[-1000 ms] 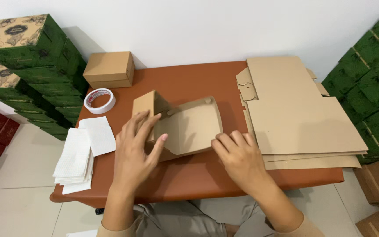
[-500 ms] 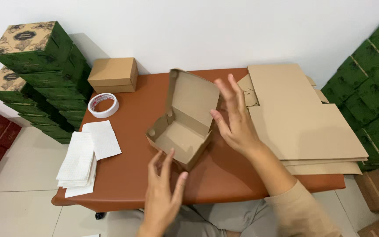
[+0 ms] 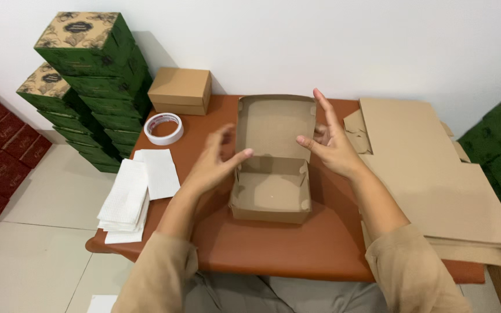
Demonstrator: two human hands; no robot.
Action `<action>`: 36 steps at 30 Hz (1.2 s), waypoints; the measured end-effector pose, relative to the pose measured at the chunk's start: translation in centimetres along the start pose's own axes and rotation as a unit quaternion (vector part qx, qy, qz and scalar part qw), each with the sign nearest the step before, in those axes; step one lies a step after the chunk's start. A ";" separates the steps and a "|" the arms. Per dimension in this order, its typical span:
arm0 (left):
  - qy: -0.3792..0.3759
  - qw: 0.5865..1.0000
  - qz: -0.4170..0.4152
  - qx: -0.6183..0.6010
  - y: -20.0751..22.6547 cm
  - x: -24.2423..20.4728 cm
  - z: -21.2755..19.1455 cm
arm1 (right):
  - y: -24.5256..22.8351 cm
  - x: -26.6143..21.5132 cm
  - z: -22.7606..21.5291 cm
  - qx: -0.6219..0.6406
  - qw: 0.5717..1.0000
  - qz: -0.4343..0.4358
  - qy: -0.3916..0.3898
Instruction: The person assembles a flat cardboard sheet into a rectangular box by folding the sides and securing the tabs. They then place a white paper sheet inside the box and close the lid.
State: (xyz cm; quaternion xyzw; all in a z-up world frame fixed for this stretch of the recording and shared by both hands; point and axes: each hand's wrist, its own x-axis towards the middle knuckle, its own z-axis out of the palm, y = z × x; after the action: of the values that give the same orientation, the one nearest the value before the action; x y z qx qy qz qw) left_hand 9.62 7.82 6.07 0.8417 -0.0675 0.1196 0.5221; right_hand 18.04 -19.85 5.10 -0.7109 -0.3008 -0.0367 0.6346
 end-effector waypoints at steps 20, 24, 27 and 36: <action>0.126 0.768 0.081 0.623 -8.9 -8.6 -5.8 | 0.3 -0.5 0.9 0.026 0.996 0.064 0.050; 0.126 0.778 0.116 0.604 -9.5 -7.1 -7.0 | 1.8 -0.6 0.6 0.014 0.997 0.047 0.059; 0.187 0.770 0.168 0.586 -5.0 -7.1 -7.4 | -0.3 -1.2 1.3 0.009 0.998 0.013 0.068; 0.205 0.962 0.174 0.039 6.7 -5.7 -3.1 | -5.5 -3.1 3.2 -0.100 0.983 -0.149 0.042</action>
State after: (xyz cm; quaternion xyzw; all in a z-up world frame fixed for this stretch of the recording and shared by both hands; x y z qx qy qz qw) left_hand 2.18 7.54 11.60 0.7941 -0.0993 0.3813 0.4629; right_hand 11.90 -17.99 7.97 -0.7156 -0.3716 -0.1908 0.5599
